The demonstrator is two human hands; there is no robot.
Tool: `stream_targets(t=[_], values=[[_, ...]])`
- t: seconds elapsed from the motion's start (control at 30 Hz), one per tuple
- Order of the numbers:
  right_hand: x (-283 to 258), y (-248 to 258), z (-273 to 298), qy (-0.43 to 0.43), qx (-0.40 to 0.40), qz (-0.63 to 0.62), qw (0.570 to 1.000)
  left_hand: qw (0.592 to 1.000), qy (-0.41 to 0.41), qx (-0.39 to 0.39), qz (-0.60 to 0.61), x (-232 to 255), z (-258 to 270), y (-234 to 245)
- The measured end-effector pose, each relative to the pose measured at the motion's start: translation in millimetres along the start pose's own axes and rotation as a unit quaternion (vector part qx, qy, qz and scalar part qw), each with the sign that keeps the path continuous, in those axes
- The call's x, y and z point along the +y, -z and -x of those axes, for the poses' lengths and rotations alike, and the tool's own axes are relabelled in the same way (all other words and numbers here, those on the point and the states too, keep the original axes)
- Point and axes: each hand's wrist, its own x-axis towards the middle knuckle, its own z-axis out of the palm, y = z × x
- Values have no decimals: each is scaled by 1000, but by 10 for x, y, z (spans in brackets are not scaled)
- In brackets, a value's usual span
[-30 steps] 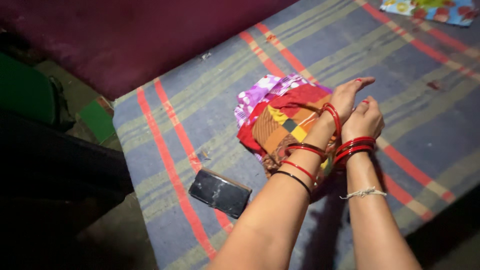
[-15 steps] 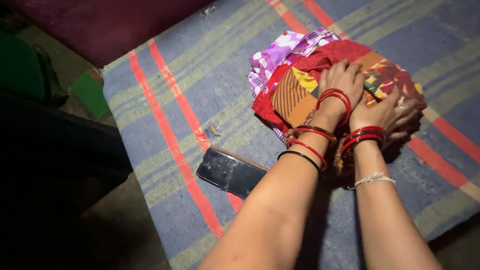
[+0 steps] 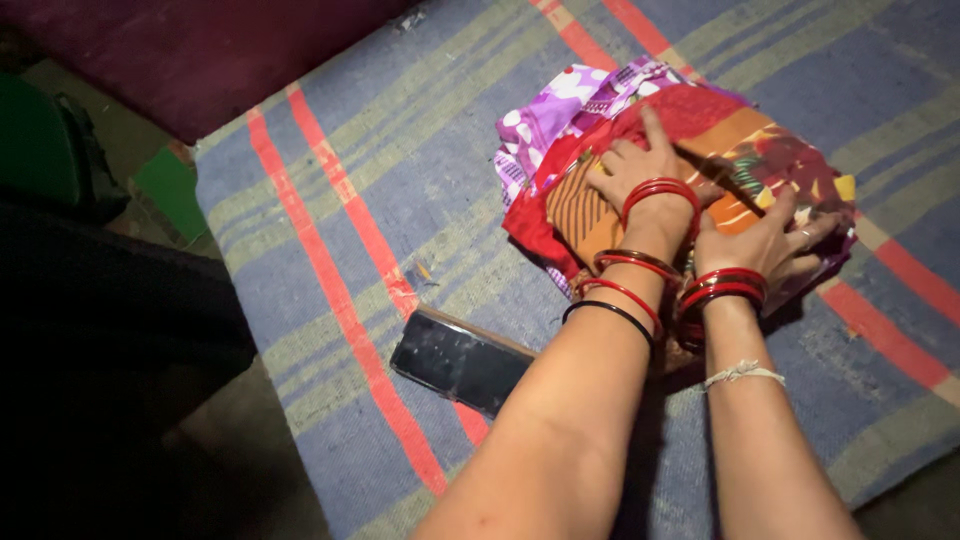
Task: The person folds several towels and patterned cloths on a bed and places them on a small shelf. The person handles each item one at a time, folding and stacking them neatly.
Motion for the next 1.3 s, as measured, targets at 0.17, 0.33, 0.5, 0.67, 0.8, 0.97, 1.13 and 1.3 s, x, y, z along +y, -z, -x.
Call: stream_targets(t=[0.17,0.33,0.5,0.67,0.8,0.97,1.13,1.3], values=[[88,-150,18,5,75,-11,997,998,35,-36,-28,4,-28,19],[151,-267,-20,38,65,-47,996,1000,13,6,-10,-34,69,66],[260,-238,-217,123,99,-197,968,998,-44,-5,36,28,74,23],[468,-82,-521,194,167,-196,947,994,-74,13,76,350,176,96],[638,389,-879,239,204,-248,916,988,-109,38,104,861,374,319],[867,1240,-1198,229,246,-173,926,979,-143,63,134,1627,692,523],[1129,2005,-1572,214,204,-256,920,975,-163,55,143,2428,971,678],[1525,2609,-2009,259,266,-229,900,972,-178,39,151,3207,1264,722]])
